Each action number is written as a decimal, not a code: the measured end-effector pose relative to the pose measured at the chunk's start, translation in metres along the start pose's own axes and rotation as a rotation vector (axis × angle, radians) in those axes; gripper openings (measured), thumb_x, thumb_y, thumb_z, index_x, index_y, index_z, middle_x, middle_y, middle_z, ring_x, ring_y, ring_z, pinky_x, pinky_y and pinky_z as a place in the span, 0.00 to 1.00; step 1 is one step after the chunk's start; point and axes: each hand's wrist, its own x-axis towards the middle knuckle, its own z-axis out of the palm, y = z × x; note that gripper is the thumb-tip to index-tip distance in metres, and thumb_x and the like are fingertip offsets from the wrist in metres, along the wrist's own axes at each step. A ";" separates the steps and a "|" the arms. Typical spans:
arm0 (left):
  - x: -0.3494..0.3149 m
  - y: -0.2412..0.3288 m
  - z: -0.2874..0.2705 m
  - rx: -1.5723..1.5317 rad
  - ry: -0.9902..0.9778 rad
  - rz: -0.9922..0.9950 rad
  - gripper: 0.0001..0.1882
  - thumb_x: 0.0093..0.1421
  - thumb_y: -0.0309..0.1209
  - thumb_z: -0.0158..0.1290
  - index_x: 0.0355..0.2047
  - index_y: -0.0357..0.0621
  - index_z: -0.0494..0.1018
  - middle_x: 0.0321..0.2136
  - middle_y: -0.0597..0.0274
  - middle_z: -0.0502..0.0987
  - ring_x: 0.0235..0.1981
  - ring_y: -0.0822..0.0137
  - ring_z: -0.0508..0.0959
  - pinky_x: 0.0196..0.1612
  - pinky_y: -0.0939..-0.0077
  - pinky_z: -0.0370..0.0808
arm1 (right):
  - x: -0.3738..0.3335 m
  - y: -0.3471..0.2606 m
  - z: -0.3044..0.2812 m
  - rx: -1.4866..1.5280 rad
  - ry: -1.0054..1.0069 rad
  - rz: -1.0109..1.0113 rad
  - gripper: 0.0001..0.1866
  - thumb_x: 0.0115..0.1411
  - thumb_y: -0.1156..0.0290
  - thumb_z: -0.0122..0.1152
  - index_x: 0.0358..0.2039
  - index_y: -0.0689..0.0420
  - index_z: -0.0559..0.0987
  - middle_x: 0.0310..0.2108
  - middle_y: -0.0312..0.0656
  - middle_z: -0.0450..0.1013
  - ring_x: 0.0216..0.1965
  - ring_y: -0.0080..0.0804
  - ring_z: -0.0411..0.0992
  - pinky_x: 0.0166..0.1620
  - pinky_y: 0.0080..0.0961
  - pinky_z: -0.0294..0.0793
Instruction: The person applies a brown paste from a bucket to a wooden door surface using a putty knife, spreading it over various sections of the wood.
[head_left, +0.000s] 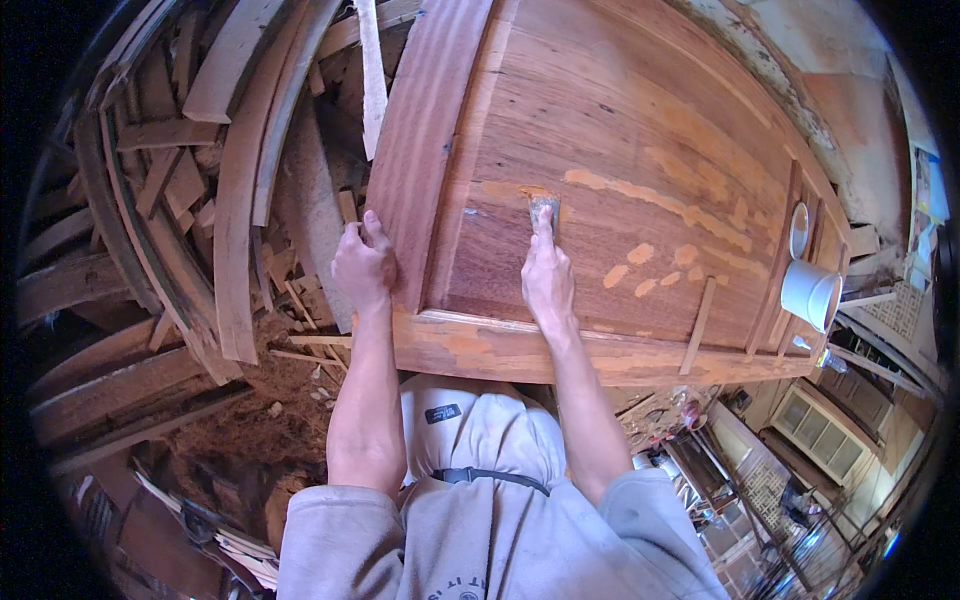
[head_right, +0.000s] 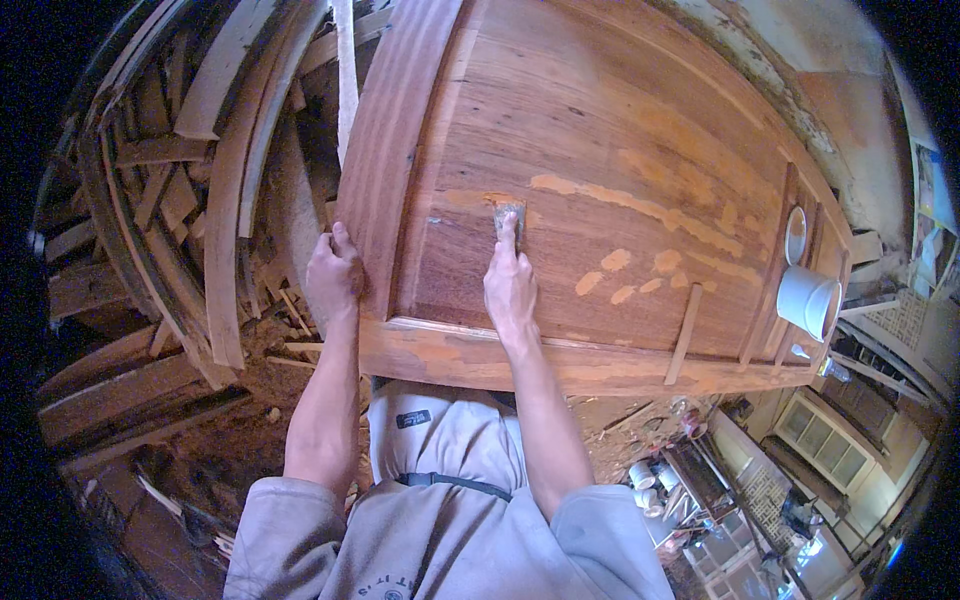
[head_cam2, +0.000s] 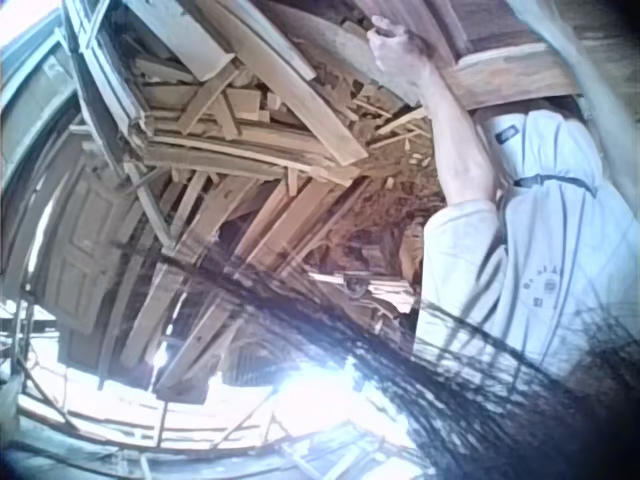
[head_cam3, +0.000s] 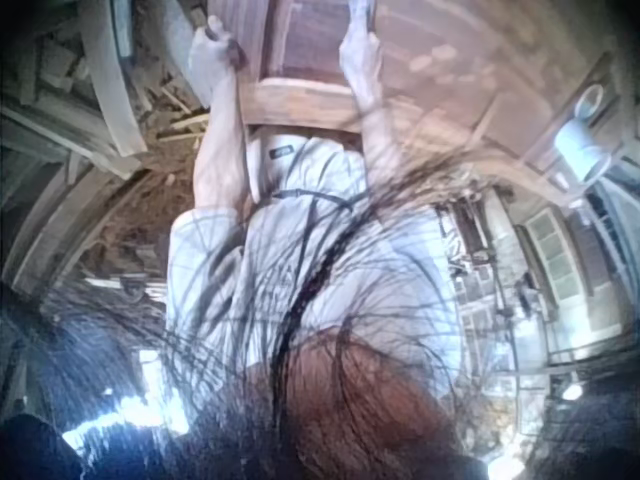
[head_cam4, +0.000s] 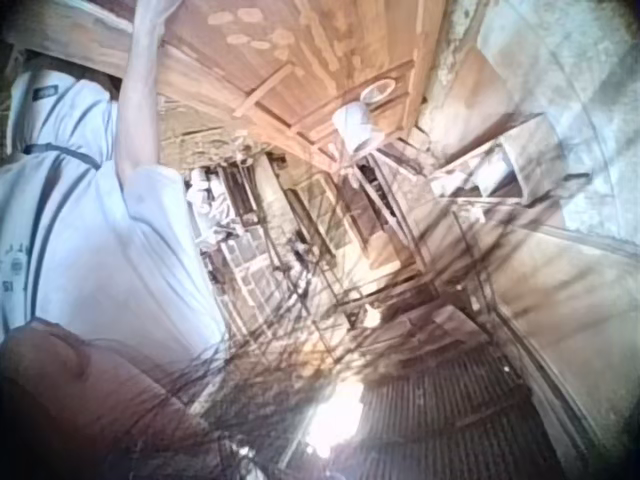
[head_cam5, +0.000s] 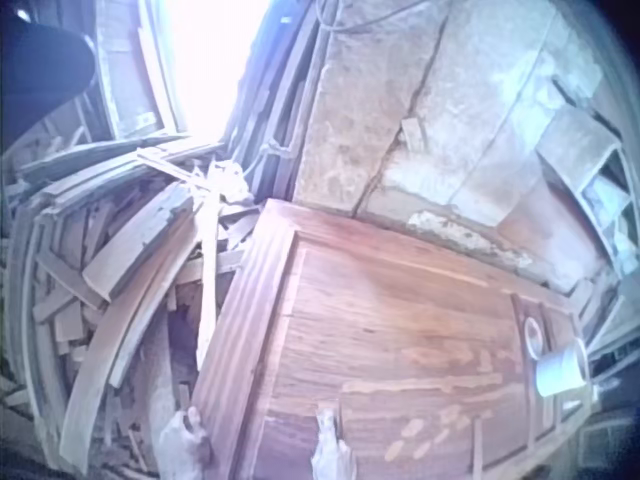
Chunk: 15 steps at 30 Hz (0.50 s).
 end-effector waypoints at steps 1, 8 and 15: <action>0.000 0.001 -0.001 0.000 0.001 -0.002 0.29 0.65 0.55 0.40 0.34 0.42 0.78 0.31 0.43 0.80 0.34 0.41 0.79 0.39 0.48 0.73 | -0.003 0.004 -0.002 -0.021 -0.037 0.009 0.27 0.68 0.66 0.43 0.67 0.49 0.57 0.26 0.65 0.74 0.30 0.64 0.75 0.35 0.57 0.73; 0.003 -0.011 0.005 0.002 -0.008 -0.030 0.29 0.65 0.55 0.40 0.34 0.42 0.77 0.30 0.45 0.81 0.34 0.42 0.80 0.39 0.51 0.74 | 0.011 -0.010 -0.054 -0.176 -0.250 -0.257 0.24 0.67 0.65 0.46 0.64 0.51 0.63 0.25 0.61 0.74 0.30 0.60 0.76 0.34 0.55 0.74; 0.001 -0.005 0.003 0.039 0.007 -0.024 0.29 0.65 0.56 0.40 0.34 0.42 0.77 0.31 0.45 0.81 0.34 0.42 0.80 0.40 0.50 0.73 | 0.062 -0.038 -0.079 -0.517 -0.459 -0.329 0.18 0.67 0.59 0.48 0.56 0.40 0.71 0.33 0.53 0.78 0.35 0.54 0.77 0.37 0.50 0.77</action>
